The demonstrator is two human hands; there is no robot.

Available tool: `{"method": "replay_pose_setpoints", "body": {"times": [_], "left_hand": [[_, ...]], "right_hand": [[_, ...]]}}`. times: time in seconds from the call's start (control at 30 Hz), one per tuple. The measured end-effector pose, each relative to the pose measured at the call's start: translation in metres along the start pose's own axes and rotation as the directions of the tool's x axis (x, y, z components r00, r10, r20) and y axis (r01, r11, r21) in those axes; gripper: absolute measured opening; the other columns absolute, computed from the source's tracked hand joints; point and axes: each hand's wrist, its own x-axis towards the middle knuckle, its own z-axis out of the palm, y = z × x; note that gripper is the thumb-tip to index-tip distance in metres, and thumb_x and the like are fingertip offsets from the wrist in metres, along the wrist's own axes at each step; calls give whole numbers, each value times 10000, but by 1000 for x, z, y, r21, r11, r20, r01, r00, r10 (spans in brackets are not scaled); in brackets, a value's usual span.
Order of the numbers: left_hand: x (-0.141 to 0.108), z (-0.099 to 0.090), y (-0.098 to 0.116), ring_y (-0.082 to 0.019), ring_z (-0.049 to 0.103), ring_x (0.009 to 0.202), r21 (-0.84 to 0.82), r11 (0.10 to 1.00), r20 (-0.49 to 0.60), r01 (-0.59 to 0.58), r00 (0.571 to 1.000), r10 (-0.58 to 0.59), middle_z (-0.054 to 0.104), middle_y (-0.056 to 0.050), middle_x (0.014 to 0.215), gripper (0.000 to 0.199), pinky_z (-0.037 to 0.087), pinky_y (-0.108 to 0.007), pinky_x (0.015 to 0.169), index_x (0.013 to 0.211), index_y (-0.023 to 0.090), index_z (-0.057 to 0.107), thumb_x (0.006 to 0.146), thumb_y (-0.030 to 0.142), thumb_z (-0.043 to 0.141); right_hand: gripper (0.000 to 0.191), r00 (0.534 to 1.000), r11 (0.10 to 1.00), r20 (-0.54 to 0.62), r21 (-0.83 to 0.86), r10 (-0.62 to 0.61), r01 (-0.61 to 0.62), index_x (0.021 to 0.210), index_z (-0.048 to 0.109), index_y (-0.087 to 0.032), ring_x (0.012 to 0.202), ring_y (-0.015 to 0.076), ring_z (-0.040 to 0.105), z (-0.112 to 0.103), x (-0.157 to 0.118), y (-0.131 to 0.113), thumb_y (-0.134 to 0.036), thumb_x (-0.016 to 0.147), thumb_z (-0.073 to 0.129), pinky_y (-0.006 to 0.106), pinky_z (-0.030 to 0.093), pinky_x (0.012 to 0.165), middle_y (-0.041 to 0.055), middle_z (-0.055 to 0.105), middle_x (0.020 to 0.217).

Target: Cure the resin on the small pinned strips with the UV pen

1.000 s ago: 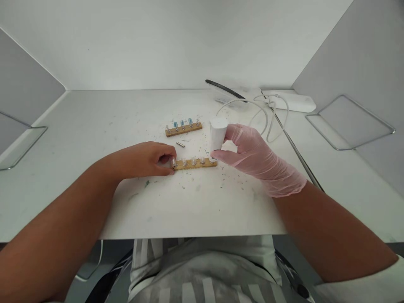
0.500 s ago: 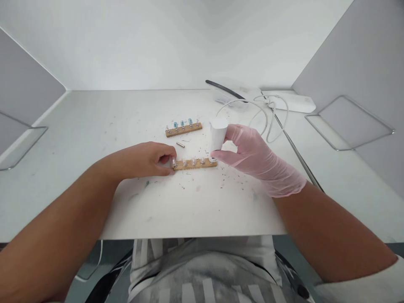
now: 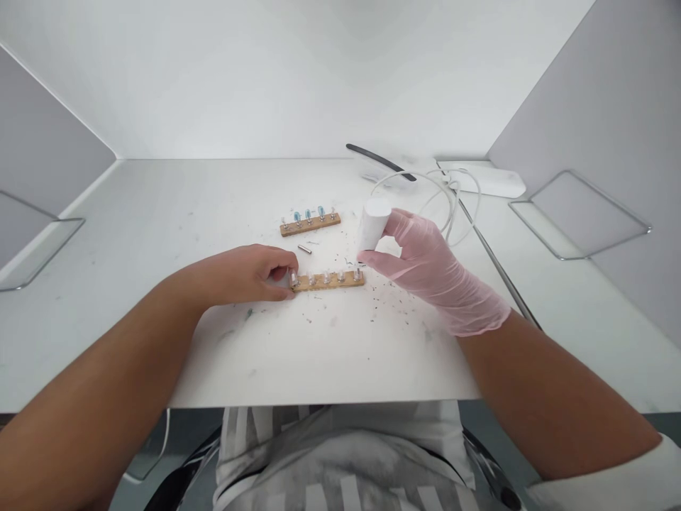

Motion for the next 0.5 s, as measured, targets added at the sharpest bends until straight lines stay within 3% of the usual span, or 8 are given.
{"method": "replay_pose_setpoints", "body": {"times": [0.13, 0.33, 0.4, 0.5], "left_hand": [[-1, -1, 1, -167, 474, 701, -8, 1000, 5, 13, 1000, -13, 544, -11, 847, 236, 362, -321, 623, 941, 273, 637, 842, 487, 631], [-1, -2, 3, -161, 458, 694, -14, 1000, 11, 11, 1000, -11, 522, -4, 835, 211, 349, -320, 622, 925, 267, 630, 843, 461, 637], [-1, -2, 3, -160, 455, 694, -27, 1000, 11, 16, 1000, -16, 521, -5, 838, 224, 344, -320, 620, 951, 266, 638, 845, 464, 640], [-2, -1, 1, -157, 449, 696, -34, 999, 12, 34, 999, -34, 526, -3, 846, 247, 342, -318, 619, 969, 266, 638, 843, 479, 643]], "right_hand": [[135, 998, 994, -59, -102, 31, -37, 851, 624, -220, 816, 205, 604, 0, 1, 0, -307, 861, 727, 392, 479, 768, 29, 649, 874], [126, 988, 944, -92, -319, -123, 88, 816, 618, -226, 701, 173, 471, -6, 5, 7, -231, 855, 737, 392, 441, 851, -32, 527, 683], [99, 990, 890, -28, -442, -139, 112, 841, 653, -219, 709, 192, 475, -9, 7, 11, -257, 882, 733, 405, 435, 891, -32, 506, 635], [143, 988, 732, 86, -663, -130, 154, 967, 728, -189, 805, 244, 558, -11, 9, 13, -330, 956, 701, 423, 418, 956, 18, 635, 691]]}}
